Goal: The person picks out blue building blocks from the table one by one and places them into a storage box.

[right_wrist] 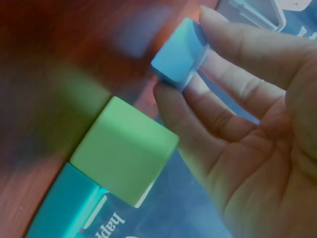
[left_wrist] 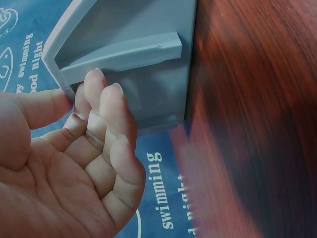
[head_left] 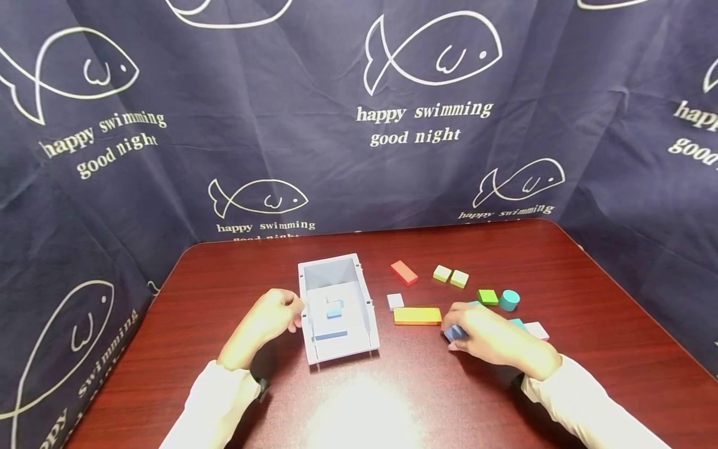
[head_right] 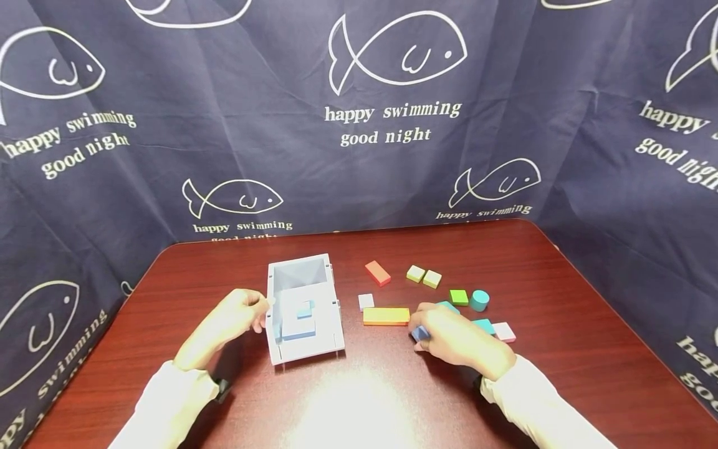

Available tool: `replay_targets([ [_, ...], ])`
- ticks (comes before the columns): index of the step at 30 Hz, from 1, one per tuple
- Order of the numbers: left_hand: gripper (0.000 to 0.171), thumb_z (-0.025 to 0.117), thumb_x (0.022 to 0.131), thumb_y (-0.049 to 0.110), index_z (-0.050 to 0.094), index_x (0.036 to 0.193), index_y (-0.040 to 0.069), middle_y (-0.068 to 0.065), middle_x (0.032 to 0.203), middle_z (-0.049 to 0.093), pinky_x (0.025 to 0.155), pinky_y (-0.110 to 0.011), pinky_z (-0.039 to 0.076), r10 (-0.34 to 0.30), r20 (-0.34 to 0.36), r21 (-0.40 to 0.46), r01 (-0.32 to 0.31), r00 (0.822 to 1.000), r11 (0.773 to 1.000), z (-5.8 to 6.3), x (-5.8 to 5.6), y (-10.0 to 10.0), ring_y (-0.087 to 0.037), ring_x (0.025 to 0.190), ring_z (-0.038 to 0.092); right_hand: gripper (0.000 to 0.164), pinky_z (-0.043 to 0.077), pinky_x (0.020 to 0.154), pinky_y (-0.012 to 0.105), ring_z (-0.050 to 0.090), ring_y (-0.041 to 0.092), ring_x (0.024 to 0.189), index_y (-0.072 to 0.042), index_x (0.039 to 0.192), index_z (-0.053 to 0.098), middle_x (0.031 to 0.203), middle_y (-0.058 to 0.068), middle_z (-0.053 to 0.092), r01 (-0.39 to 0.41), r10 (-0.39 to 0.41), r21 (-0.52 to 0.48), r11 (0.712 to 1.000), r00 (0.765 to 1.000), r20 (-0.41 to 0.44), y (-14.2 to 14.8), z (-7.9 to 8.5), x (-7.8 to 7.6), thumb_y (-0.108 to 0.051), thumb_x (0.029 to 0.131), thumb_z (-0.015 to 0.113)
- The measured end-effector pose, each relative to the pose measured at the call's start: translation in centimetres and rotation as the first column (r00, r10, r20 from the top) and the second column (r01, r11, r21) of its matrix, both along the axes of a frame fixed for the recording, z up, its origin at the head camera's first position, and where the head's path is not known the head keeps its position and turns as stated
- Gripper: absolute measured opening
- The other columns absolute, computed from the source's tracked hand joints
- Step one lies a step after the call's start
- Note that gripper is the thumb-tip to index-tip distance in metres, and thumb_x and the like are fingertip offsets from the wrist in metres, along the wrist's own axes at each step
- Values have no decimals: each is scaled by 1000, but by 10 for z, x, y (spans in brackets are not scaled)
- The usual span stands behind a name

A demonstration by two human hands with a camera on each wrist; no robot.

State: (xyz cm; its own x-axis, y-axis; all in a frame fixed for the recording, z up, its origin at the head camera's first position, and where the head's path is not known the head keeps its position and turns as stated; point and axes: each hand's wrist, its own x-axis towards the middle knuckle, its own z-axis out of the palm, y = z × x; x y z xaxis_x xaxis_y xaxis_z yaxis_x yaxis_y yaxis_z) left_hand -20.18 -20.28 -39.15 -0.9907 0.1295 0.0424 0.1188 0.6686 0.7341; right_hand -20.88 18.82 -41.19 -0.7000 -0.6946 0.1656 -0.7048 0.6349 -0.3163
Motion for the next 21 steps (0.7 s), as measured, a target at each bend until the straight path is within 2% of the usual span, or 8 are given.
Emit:
replay_targets([
  [10, 22, 51, 86, 6, 65, 69, 0, -15, 56, 62, 50, -29, 43, 7, 13, 8, -7, 1000, 1000, -2, 0, 0, -31, 52, 60, 25, 53, 64, 33, 53, 12, 70, -10, 84, 69, 80, -2, 57, 66, -74, -73, 995, 991, -113, -3, 0, 0, -10, 65, 84],
  [16, 22, 51, 86, 5, 65, 69, 0, -15, 56, 62, 51, -30, 44, 3, 3, 5, -3, 1000, 1000, -2, -1, 1, -29, 51, 60, 27, 55, 66, 37, 54, 15, 73, -8, 85, 67, 83, 2, 59, 83, -118, -152, 985, 964, -237, -4, 3, -3, -6, 64, 83],
  [21, 22, 51, 87, 6, 66, 72, 0, -13, 55, 62, 52, -30, 44, 3, 12, 11, -3, 1000, 1000, -1, -1, 1, -30, 51, 60, 31, 55, 70, 41, 56, 18, 79, -7, 91, 68, 88, 5, 61, 102, -155, -196, 975, 949, -275, -6, 13, -4, -8, 64, 84],
])
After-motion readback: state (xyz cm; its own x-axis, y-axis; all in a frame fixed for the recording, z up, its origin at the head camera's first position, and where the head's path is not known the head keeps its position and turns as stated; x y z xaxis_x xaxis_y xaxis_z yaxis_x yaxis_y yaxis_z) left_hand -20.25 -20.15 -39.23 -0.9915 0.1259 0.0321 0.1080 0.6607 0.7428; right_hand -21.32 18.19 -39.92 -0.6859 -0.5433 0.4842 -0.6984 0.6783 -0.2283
